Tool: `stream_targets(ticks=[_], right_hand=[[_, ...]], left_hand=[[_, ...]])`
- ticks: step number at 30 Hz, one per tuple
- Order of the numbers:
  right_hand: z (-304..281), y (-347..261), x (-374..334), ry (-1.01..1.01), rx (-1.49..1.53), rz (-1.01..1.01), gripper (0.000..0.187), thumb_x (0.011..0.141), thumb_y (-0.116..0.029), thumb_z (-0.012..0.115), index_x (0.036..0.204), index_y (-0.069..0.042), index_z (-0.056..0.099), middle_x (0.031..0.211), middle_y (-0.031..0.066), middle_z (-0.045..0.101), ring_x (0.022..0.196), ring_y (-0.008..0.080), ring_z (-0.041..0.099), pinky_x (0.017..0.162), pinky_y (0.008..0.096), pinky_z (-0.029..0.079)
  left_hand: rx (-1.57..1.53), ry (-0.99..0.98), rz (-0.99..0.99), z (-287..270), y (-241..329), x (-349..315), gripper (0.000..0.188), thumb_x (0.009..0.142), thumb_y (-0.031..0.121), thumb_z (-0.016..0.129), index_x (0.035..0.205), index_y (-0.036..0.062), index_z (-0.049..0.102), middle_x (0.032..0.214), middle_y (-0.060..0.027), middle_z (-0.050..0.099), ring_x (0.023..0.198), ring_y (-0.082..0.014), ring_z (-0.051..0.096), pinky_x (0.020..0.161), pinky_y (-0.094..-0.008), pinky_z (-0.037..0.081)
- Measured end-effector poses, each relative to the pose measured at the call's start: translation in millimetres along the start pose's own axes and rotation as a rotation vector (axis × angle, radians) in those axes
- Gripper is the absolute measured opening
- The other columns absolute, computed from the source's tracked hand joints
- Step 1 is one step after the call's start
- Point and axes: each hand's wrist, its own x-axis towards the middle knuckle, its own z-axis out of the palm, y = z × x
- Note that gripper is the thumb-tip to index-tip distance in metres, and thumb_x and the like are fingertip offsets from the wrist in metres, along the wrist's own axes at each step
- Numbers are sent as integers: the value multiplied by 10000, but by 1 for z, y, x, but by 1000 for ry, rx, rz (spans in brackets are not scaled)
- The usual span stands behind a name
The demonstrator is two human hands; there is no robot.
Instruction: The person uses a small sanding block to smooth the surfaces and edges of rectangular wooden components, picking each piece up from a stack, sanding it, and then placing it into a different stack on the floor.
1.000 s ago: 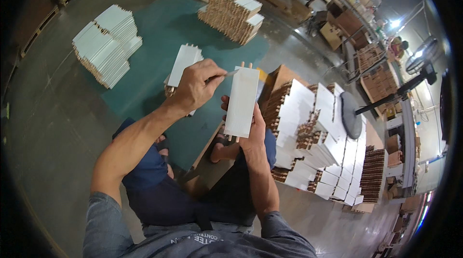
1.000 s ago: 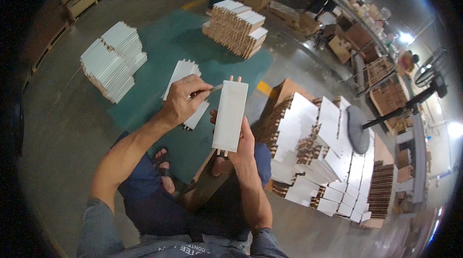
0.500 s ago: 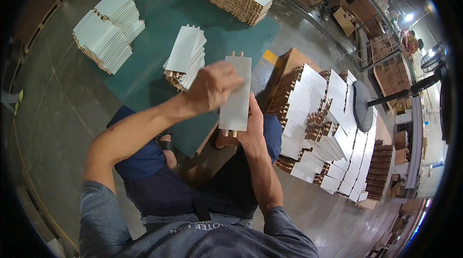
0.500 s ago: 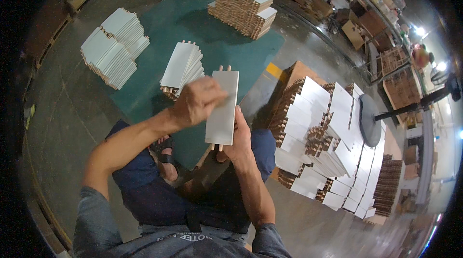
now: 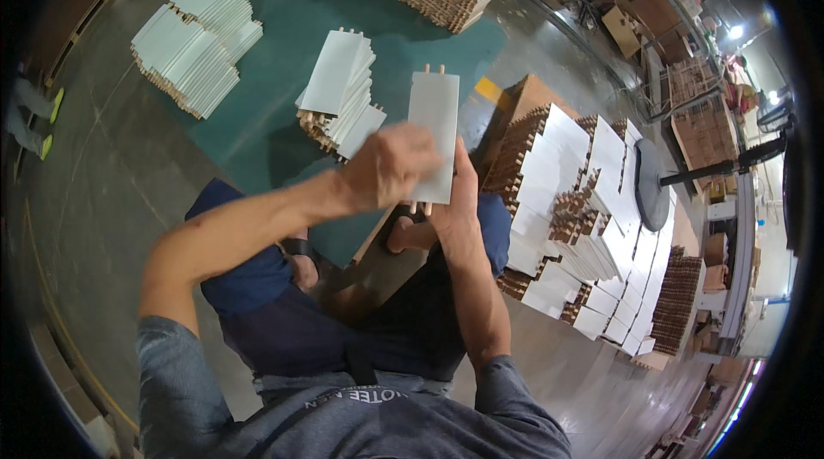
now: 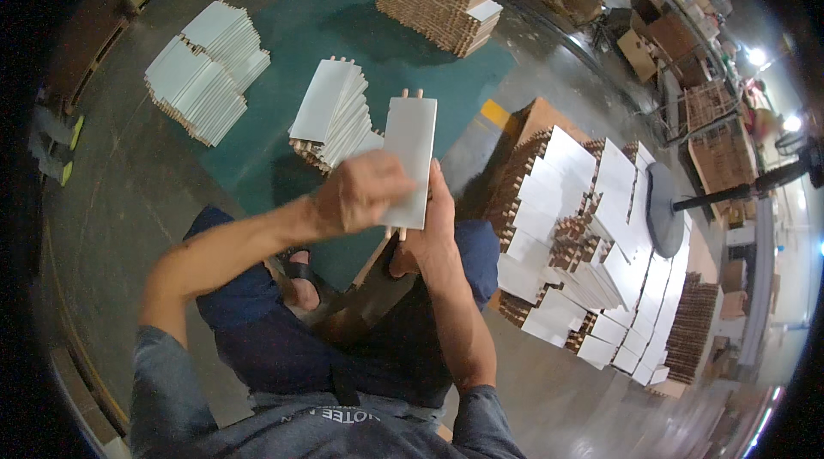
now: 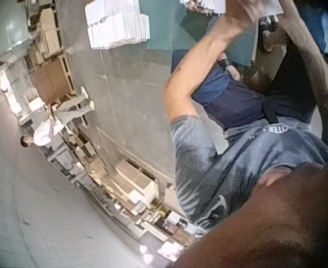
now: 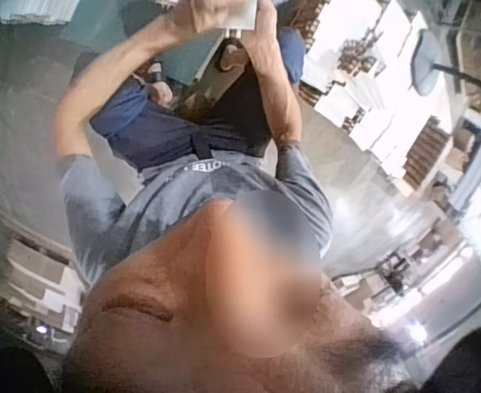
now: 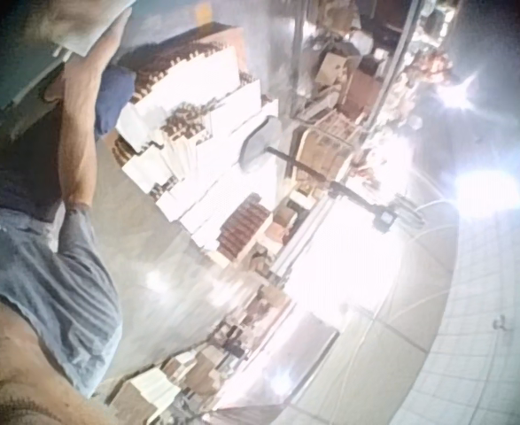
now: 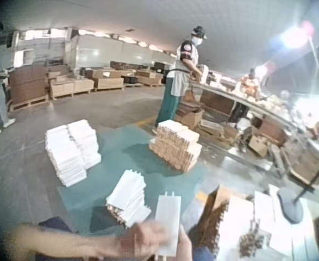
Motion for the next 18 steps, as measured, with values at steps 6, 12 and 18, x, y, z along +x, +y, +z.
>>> stream_targets(ticks=[6, 12, 18], right_hand=[[8, 7, 2, -22, -210, -116, 493, 1089, -448, 357, 1373, -75, 509, 1185, 127, 658, 1000, 247, 680, 776, 368, 604], [-24, 7, -12, -93, -180, 12, 534, 1053, -490, 444, 1412, -104, 527, 1247, 101, 646, 1085, 253, 655, 853, 414, 577], [-34, 5, 34, -256, -128, -139, 592, 1074, -445, 393, 1469, -11, 468, 1364, 226, 603, 1170, 330, 637, 1014, 457, 527]], left_hand=[[-106, 107, -6, -23, 14, -24, 157, 819, -14, 718, 973, 17, 716, 847, -110, 632, 764, -304, 620, 665, -417, 507], [140, 359, -2, 5, -51, 20, 228, 763, 132, 649, 977, 90, 717, 912, -137, 644, 897, -352, 628, 747, -466, 524], [18, 16, 99, 48, -21, -32, 112, 746, 117, 664, 831, 50, 637, 794, -121, 538, 813, -311, 622, 619, -426, 539]])
